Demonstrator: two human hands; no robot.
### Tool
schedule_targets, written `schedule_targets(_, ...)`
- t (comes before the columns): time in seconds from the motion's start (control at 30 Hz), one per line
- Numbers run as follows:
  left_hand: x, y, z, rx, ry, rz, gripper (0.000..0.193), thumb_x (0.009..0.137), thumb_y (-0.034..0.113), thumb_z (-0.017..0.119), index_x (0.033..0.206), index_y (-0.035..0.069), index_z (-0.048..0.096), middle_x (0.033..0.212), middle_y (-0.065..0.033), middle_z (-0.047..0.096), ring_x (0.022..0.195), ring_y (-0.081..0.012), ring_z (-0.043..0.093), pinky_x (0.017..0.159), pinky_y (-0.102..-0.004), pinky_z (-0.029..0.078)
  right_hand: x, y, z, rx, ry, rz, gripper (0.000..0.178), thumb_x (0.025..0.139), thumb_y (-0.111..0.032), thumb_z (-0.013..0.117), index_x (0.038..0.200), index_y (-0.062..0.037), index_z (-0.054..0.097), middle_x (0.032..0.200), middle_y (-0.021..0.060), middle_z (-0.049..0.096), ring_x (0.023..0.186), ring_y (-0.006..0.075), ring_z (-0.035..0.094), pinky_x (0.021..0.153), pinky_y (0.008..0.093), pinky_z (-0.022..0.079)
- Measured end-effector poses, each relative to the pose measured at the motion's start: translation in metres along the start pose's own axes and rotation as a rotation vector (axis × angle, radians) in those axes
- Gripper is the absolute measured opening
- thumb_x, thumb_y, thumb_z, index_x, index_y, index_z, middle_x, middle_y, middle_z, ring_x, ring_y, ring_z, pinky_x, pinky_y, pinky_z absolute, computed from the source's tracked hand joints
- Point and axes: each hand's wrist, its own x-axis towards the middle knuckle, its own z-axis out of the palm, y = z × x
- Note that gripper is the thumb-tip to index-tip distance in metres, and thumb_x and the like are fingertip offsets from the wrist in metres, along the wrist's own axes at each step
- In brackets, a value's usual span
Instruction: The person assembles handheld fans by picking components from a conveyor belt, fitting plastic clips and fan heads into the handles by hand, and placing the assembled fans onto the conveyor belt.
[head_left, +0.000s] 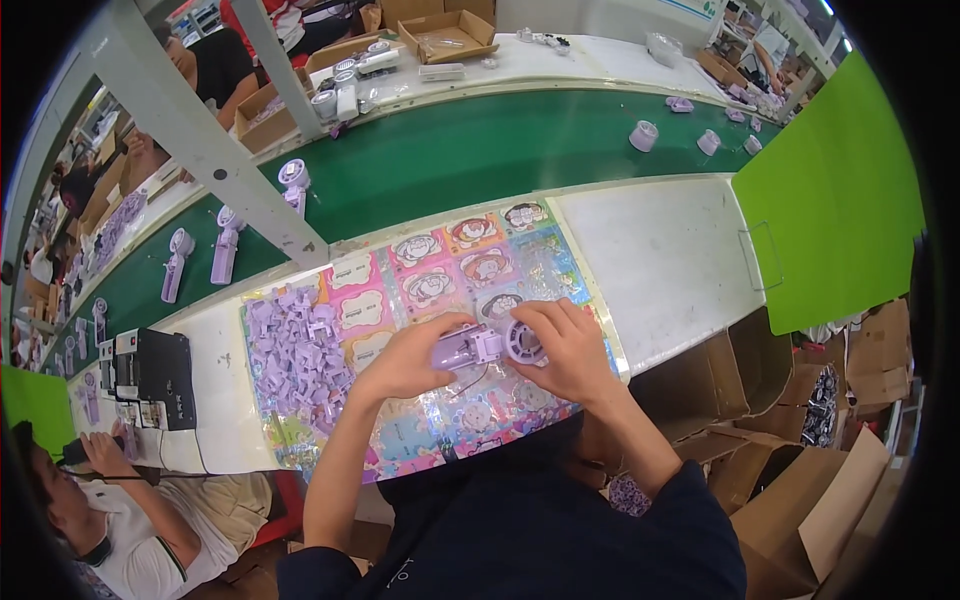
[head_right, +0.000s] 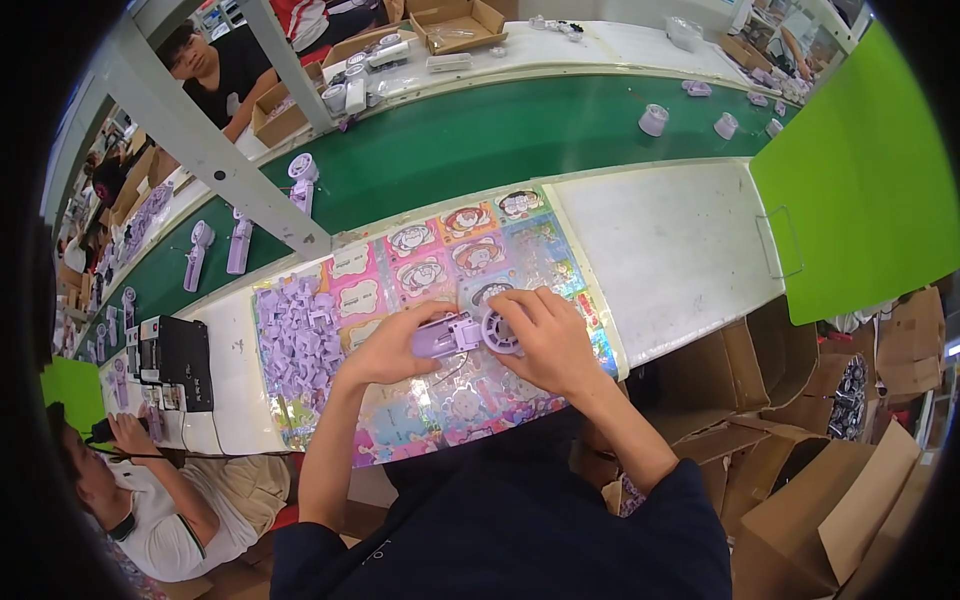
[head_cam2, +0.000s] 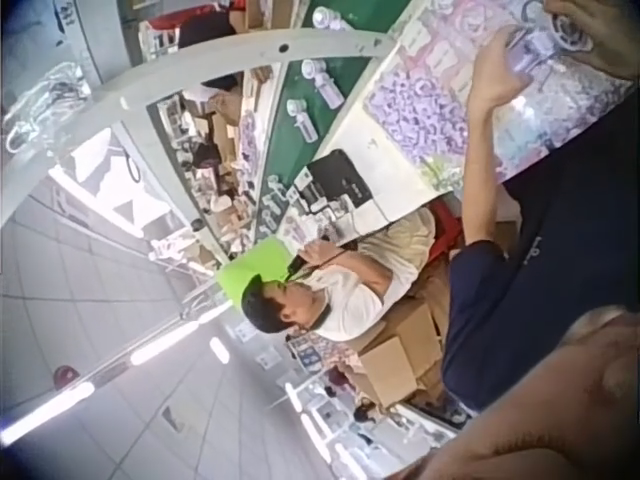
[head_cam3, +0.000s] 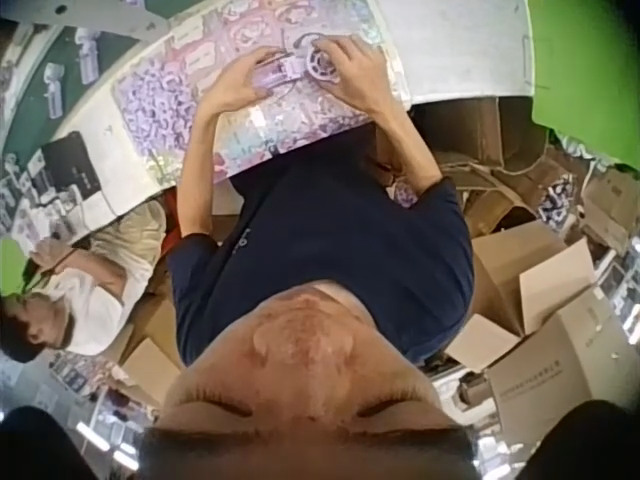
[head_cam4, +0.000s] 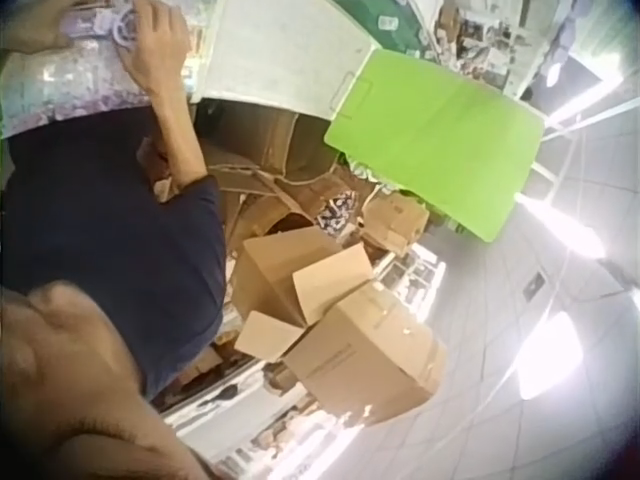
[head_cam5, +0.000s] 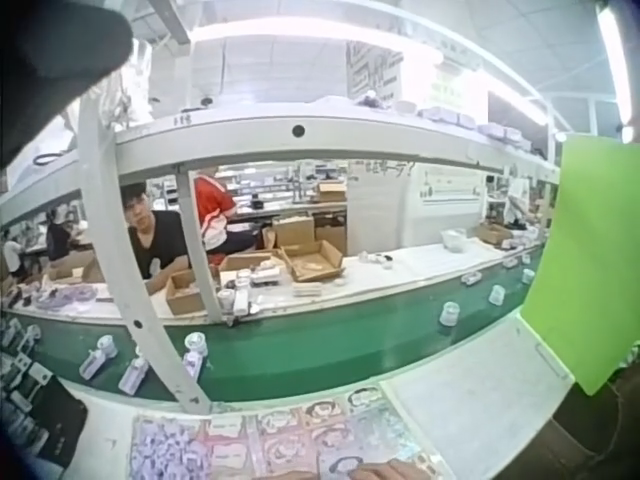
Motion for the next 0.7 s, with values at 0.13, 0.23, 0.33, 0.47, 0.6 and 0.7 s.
schedule_targets(0.13, -0.006, 0.004, -0.002, -0.072, 0.022, -0.069, 0.077, 0.066, 0.005, 0.082, 0.138, 0.008, 0.054, 0.133, -0.0171, 0.062, 0.124, -0.0352, 0.06, 0.104, -0.0403, 0.049, 0.002, -0.008, -0.003, -0.02, -0.009, -0.005, 0.061, 0.062, -0.018, 0.09, 0.118, -0.0098, 0.066, 0.113, 0.0045, 0.069, 0.089, 0.0255, 0.064, 0.076, 0.038, 0.052)
schedule_targets(0.23, -0.008, 0.004, 0.002, -0.017, 0.029, -0.049, 0.078, 0.065, 0.005, 0.083, 0.138, 0.007, 0.055, 0.132, -0.0169, 0.063, 0.123, -0.0356, 0.061, 0.103, -0.0402, 0.05, 0.005, -0.012, -0.002, -0.086, -0.015, -0.042, 0.065, 0.061, -0.017, 0.089, 0.121, -0.0117, 0.067, 0.114, 0.0039, 0.068, 0.086, 0.0247, 0.062, 0.074, 0.0372, 0.052)
schedule_targets(0.33, -0.011, -0.001, 0.005, -0.009, 0.034, -0.05, 0.075, 0.066, 0.007, 0.084, 0.137, 0.005, 0.056, 0.131, -0.0172, 0.064, 0.121, -0.0358, 0.062, 0.102, -0.0406, 0.05, 0.007, -0.013, 0.002, -0.126, -0.037, -0.082, 0.067, 0.06, -0.015, 0.087, 0.124, -0.0126, 0.066, 0.116, 0.0038, 0.066, 0.084, 0.0244, 0.062, 0.072, 0.0373, 0.052)
schedule_targets(0.47, -0.011, 0.003, 0.007, -0.087, 0.07, -0.053, 0.061, 0.076, 0.015, 0.082, 0.13, 0.001, 0.06, 0.12, -0.0189, 0.068, 0.112, -0.0367, 0.066, 0.096, -0.0402, 0.052, 0.007, -0.014, 0.009, -0.129, -0.022, -0.12, 0.068, 0.059, -0.012, 0.085, 0.125, -0.013, 0.066, 0.117, 0.0051, 0.065, 0.083, 0.0239, 0.061, 0.069, 0.0373, 0.052)
schedule_targets(0.6, -0.006, 0.007, 0.015, -0.084, 0.146, -0.179, 0.049, 0.083, 0.02, 0.08, 0.124, -0.002, 0.064, 0.11, -0.0203, 0.072, 0.104, -0.0371, 0.069, 0.091, -0.0397, 0.053, 0.008, -0.016, 0.013, -0.16, 0.024, -0.152, 0.069, 0.058, -0.007, 0.081, 0.125, -0.0137, 0.067, 0.117, 0.0057, 0.066, 0.082, 0.0236, 0.061, 0.068, 0.0363, 0.052)
schedule_targets(0.7, -0.009, -0.001, 0.021, -0.142, 0.232, -0.105, 0.043, 0.085, 0.02, 0.079, 0.12, -0.003, 0.066, 0.107, -0.0214, 0.073, 0.099, -0.0375, 0.07, 0.088, -0.0397, 0.054, 0.013, -0.015, 0.016, -0.137, 0.059, -0.183, 0.069, 0.057, -0.005, 0.079, 0.125, -0.0141, 0.068, 0.118, 0.006, 0.066, 0.081, 0.0234, 0.06, 0.068, 0.0353, 0.052)
